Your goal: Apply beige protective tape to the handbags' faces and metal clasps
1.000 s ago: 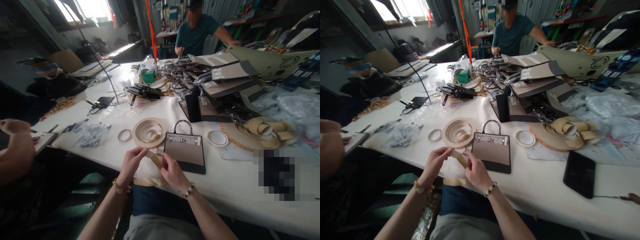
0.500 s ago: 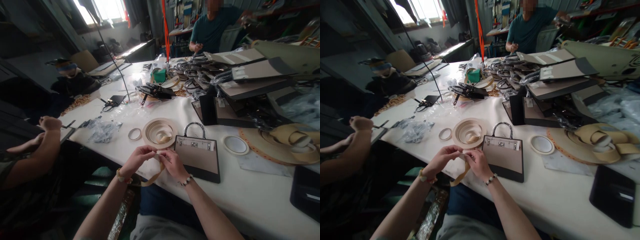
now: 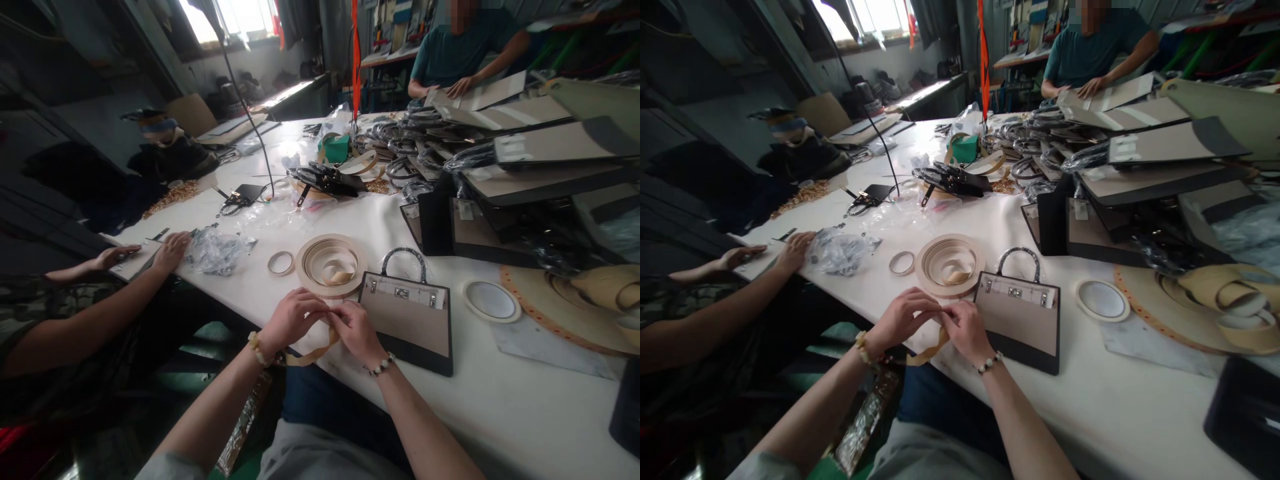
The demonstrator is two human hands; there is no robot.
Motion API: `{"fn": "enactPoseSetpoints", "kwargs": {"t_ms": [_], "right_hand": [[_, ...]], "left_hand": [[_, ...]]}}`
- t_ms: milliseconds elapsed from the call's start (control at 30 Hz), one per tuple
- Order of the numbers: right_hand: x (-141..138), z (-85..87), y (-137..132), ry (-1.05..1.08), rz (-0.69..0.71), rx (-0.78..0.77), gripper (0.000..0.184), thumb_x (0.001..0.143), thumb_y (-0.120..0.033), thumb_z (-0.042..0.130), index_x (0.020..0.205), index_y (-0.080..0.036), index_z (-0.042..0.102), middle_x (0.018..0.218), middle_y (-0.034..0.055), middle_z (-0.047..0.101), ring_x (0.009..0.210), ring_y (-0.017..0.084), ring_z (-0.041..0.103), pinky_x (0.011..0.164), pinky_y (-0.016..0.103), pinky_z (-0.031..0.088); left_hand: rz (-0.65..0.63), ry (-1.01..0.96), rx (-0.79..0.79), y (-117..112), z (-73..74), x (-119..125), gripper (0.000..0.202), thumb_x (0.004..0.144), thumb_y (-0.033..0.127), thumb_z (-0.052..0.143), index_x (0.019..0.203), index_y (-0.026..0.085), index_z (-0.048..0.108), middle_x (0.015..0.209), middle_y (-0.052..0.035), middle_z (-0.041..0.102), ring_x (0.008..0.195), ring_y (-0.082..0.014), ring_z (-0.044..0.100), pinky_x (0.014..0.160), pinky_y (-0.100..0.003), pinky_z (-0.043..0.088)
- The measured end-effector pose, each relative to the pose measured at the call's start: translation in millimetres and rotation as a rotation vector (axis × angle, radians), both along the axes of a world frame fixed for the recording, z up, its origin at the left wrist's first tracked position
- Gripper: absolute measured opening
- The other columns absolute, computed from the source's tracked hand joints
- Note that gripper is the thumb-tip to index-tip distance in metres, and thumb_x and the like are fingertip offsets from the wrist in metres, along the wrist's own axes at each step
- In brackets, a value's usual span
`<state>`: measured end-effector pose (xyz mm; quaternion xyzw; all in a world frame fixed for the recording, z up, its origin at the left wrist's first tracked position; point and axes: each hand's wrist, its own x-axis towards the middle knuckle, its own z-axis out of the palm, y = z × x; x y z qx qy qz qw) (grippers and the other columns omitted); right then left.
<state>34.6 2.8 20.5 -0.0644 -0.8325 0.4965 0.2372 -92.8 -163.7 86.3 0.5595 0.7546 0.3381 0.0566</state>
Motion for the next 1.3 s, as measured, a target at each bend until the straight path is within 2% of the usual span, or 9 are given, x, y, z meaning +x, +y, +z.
{"fn": "enactPoseSetpoints", "kwargs": {"t_ms": [300, 533, 600, 700, 833, 933, 1100, 1200, 1300], "right_hand": [[0.6, 5.3, 0.5, -0.068, 0.037, -0.074, 0.021, 0.103, -0.038, 0.070, 0.096, -0.025, 0.084, 0.098, 0.0074, 0.086, 0.098, 0.028, 0.076, 0.096, 0.042, 0.054], [-3.9, 10.4, 7.2, -0.102, -0.025, -0.293, 0.032, 0.102, -0.045, 0.061, 0.087, -0.022, 0.079, 0.083, 0.0041, 0.079, 0.079, 0.022, 0.070, 0.073, 0.033, 0.053], [-4.5, 11.2, 9.0, -0.040, -0.059, -0.292, 0.031, 0.100, -0.044, 0.061, 0.085, -0.022, 0.077, 0.084, 0.0044, 0.076, 0.081, 0.022, 0.069, 0.075, 0.033, 0.054], [-2.1, 11.3, 4.1, 0.077, -0.095, -0.164, 0.021, 0.092, -0.038, 0.072, 0.079, -0.022, 0.077, 0.087, 0.0051, 0.073, 0.087, 0.023, 0.069, 0.084, 0.035, 0.056], [9.9, 11.9, -10.0, -0.024, -0.035, -0.178, 0.011, 0.091, -0.030, 0.079, 0.083, -0.023, 0.080, 0.077, 0.0021, 0.075, 0.070, 0.018, 0.067, 0.070, 0.031, 0.054], [25.5, 15.8, -14.9, -0.114, 0.057, -0.186, 0.006, 0.091, -0.026, 0.081, 0.096, -0.025, 0.084, 0.094, 0.0036, 0.085, 0.083, 0.021, 0.077, 0.080, 0.033, 0.061], [55.2, 26.1, -9.8, -0.116, 0.127, -0.010, 0.037, 0.079, -0.027, 0.095, 0.115, -0.024, 0.085, 0.119, 0.0092, 0.080, 0.109, 0.027, 0.077, 0.103, 0.040, 0.063], [69.3, 30.4, -5.1, -0.120, 0.099, -0.018, 0.043, 0.074, -0.023, 0.094, 0.115, -0.025, 0.084, 0.112, 0.0064, 0.077, 0.102, 0.024, 0.074, 0.097, 0.037, 0.063], [80.7, 32.6, -1.5, -0.129, 0.072, -0.187, 0.030, 0.081, -0.012, 0.074, 0.107, -0.024, 0.083, 0.097, 0.0019, 0.080, 0.085, 0.018, 0.073, 0.086, 0.032, 0.061]], "left_hand": [[0.020, 0.262, -0.039, -0.3, -3.7, 6.6, 0.022, 0.111, 0.029, 0.060, 0.099, 0.019, 0.076, 0.095, -0.0044, 0.079, 0.093, -0.0203, 0.069, 0.088, -0.037, 0.053], [-0.100, 0.405, 0.033, -13.0, 8.0, 27.4, 0.024, 0.113, 0.025, 0.051, 0.097, 0.022, 0.069, 0.098, -0.0022, 0.079, 0.090, -0.0164, 0.066, 0.086, -0.033, 0.049], [-0.112, 0.430, 0.094, -21.8, 11.5, 36.3, 0.021, 0.113, 0.024, 0.053, 0.099, 0.024, 0.068, 0.103, -0.0007, 0.080, 0.093, -0.0148, 0.068, 0.089, -0.031, 0.051], [0.020, 0.465, 0.213, -33.3, 11.1, 44.2, 0.009, 0.111, 0.025, 0.060, 0.107, 0.025, 0.068, 0.109, -0.0027, 0.080, 0.095, -0.0156, 0.070, 0.090, -0.031, 0.055], [0.263, 0.465, 0.342, -38.9, 4.3, 45.9, 0.019, 0.107, 0.032, 0.071, 0.122, 0.022, 0.067, 0.112, -0.0088, 0.076, 0.100, -0.0199, 0.072, 0.087, -0.033, 0.060], [0.336, 0.440, 0.400, -34.1, 0.1, 48.1, 0.028, 0.104, 0.034, 0.075, 0.128, 0.022, 0.065, 0.113, -0.0095, 0.074, 0.102, -0.0211, 0.073, 0.085, -0.033, 0.063], [0.296, 0.394, 0.467, -10.0, -3.0, 55.3, 0.032, 0.103, 0.031, 0.077, 0.131, 0.022, 0.066, 0.116, -0.0101, 0.075, 0.103, -0.0217, 0.075, 0.086, -0.033, 0.064], [0.248, 0.382, 0.512, 9.9, -2.8, 59.3, 0.033, 0.101, 0.028, 0.079, 0.131, 0.023, 0.067, 0.115, -0.0098, 0.076, 0.102, -0.0219, 0.076, 0.086, -0.033, 0.064], [0.202, 0.388, 0.547, 27.8, -0.6, 63.1, 0.031, 0.100, 0.027, 0.079, 0.130, 0.024, 0.068, 0.112, -0.0082, 0.077, 0.098, -0.0215, 0.077, 0.086, -0.032, 0.064]]}}
